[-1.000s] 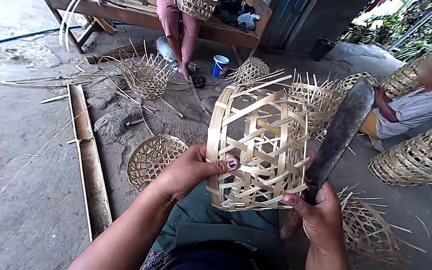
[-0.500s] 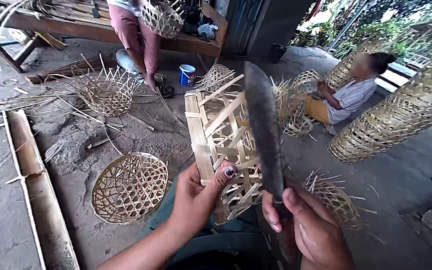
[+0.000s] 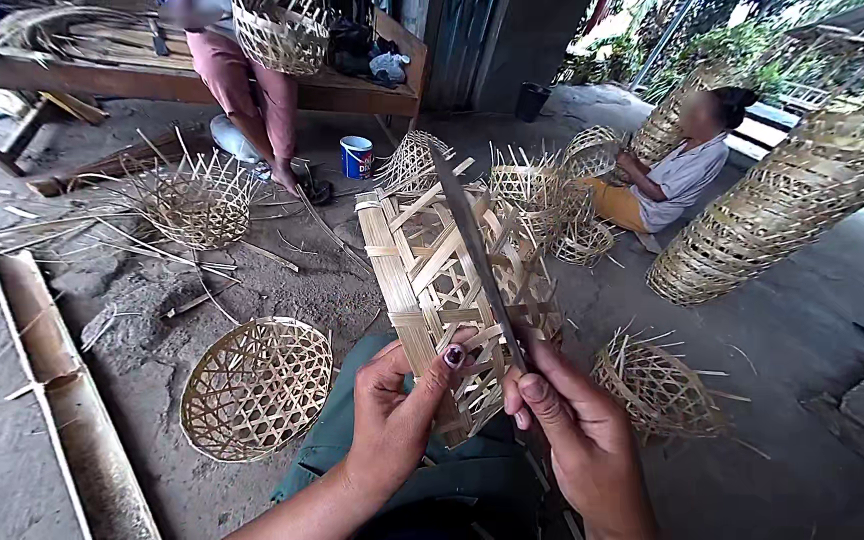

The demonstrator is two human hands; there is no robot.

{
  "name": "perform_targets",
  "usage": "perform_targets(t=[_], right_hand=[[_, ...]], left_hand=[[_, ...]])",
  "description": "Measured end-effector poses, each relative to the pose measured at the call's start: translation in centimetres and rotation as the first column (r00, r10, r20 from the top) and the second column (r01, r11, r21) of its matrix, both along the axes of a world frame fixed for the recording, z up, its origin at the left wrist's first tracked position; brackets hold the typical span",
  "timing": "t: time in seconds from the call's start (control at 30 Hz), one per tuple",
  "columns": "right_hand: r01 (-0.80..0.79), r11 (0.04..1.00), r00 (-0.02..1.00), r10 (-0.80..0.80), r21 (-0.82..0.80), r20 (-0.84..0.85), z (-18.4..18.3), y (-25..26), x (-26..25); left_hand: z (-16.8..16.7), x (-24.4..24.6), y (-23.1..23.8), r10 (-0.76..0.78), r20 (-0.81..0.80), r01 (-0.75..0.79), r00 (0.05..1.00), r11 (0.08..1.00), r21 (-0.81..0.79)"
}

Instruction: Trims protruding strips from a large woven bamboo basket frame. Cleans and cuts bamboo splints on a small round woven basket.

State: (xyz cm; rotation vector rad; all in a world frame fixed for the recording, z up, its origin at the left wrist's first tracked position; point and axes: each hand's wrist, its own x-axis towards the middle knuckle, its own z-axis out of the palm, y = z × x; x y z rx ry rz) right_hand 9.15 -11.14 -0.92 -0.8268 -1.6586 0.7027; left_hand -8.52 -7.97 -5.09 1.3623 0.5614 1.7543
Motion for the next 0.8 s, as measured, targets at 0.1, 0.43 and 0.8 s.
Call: perform_targets(t=[0.1,0.43,0.8], right_hand=[[0.288,0.867,0.811,-0.447,0.408,0.377,-0.8,-0.2,-0.5],[0.623,0.776,0.764,-0.577,-0.098,0.288,2.1,2.7,11.5],[-0.018,0.976,0.987,-0.017,-0.217,-0.158,-3.3,3.8,0.7]], left_hand=[[0.0,-0.1,-0.4,0.035,-0.048,-0.033,0.998,0.998,0.044],[0.8,-9.0,0.7,-0.178,-0.207,0.111,0.962,0.948,-0.298],[2.0,-12.6,1.8,-0.41,0.137,0.432,0.902,0.851,-0.297]])
